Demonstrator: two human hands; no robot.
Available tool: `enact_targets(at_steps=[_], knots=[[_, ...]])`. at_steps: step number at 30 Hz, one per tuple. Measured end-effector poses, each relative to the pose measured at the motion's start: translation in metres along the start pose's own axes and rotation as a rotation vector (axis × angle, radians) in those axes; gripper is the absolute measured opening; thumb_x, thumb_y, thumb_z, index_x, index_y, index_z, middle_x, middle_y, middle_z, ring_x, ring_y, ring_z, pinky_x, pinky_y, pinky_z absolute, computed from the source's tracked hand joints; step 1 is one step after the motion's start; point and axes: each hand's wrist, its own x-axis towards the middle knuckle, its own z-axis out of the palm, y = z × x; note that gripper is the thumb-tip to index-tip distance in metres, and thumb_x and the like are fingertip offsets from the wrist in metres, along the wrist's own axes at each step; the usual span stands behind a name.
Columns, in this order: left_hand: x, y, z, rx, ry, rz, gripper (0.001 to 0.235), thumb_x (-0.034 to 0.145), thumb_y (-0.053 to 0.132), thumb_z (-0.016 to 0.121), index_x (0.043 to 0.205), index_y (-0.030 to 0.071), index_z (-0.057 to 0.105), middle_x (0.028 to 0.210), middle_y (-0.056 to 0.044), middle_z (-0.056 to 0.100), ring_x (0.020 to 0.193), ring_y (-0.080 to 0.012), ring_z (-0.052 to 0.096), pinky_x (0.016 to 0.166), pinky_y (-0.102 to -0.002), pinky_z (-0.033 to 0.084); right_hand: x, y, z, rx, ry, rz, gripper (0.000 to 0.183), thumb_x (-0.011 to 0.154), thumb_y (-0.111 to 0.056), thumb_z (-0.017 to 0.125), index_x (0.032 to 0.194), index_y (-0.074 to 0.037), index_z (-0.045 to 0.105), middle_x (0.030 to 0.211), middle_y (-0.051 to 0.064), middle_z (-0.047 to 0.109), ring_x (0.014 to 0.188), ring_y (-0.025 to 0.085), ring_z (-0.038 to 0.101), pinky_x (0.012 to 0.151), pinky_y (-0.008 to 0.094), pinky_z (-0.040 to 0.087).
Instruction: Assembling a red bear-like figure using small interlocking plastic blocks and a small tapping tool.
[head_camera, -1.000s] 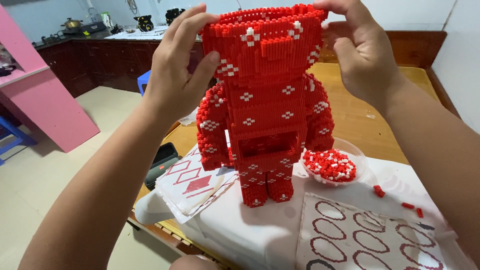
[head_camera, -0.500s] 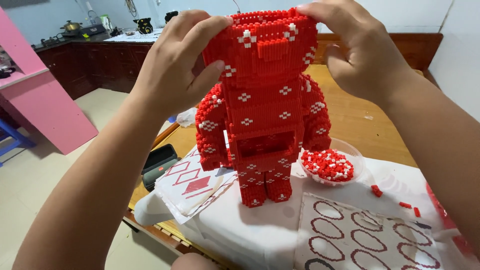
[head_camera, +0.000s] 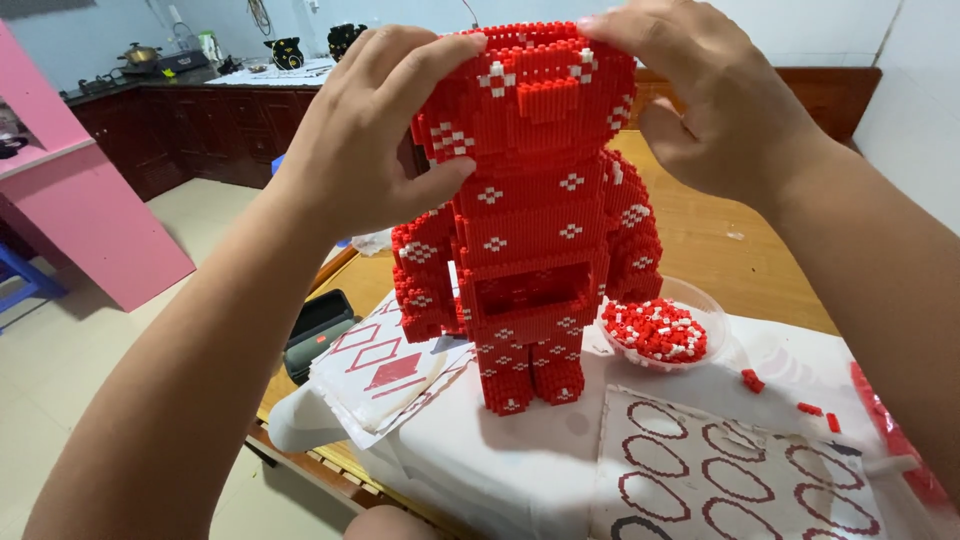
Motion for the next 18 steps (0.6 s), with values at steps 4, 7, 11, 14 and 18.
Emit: enact_targets(at_steps=[4, 7, 11, 14, 18], knots=[[0.0024, 0.0047, 0.0000, -0.016, -0.010, 0.003, 0.083, 0.087, 0.023, 0.090, 0.149, 0.001, 0.040, 0.144, -0.026, 0.047, 0.133, -0.0455, 0.050, 0.109, -0.058, 0.048, 0.0001, -0.0021, 0.0030, -0.009, 0.011, -0.009, 0.068, 0.085, 0.017, 0.069, 0.149, 0.003, 0.049, 0.146, 0.032, 0.055, 0.135, 0.047, 0.050, 0.114, 0.055, 0.040], [0.0036, 0.0067, 0.0021, -0.035, -0.031, -0.028, 0.084, 0.086, 0.025, 0.090, 0.148, 0.000, 0.039, 0.143, -0.026, 0.048, 0.132, -0.0450, 0.050, 0.111, -0.057, 0.045, 0.0016, -0.0081, 0.0027, 0.025, -0.003, 0.038, 0.071, 0.081, 0.014, 0.065, 0.149, 0.002, 0.046, 0.149, 0.033, 0.050, 0.139, 0.048, 0.047, 0.117, 0.057, 0.037], [0.0043, 0.0072, 0.0023, 0.010, -0.045, -0.027, 0.083, 0.089, 0.025, 0.090, 0.149, 0.001, 0.038, 0.142, -0.024, 0.050, 0.129, -0.0424, 0.050, 0.107, -0.055, 0.048, -0.0003, -0.0026, 0.0039, 0.007, 0.010, -0.012, 0.072, 0.081, 0.014, 0.063, 0.150, 0.002, 0.046, 0.149, 0.030, 0.053, 0.135, 0.046, 0.051, 0.116, 0.053, 0.038], [0.0049, 0.0069, 0.0027, 0.011, -0.036, -0.021, 0.080, 0.090, 0.024, 0.088, 0.148, 0.000, 0.040, 0.140, -0.024, 0.052, 0.126, -0.0428, 0.052, 0.104, -0.055, 0.049, -0.0006, -0.0049, 0.0019, 0.024, -0.023, 0.033, 0.076, 0.080, 0.014, 0.063, 0.151, 0.000, 0.044, 0.150, 0.030, 0.050, 0.136, 0.046, 0.048, 0.116, 0.056, 0.037], [0.0055, 0.0082, 0.0011, -0.001, -0.042, -0.034, 0.076, 0.091, 0.023, 0.087, 0.146, 0.000, 0.041, 0.139, -0.026, 0.052, 0.125, -0.0436, 0.052, 0.102, -0.056, 0.049, 0.0002, -0.0083, 0.0010, 0.072, -0.037, 0.084, 0.077, 0.078, 0.015, 0.058, 0.151, -0.004, 0.043, 0.151, 0.028, 0.048, 0.140, 0.045, 0.043, 0.117, 0.055, 0.035]])
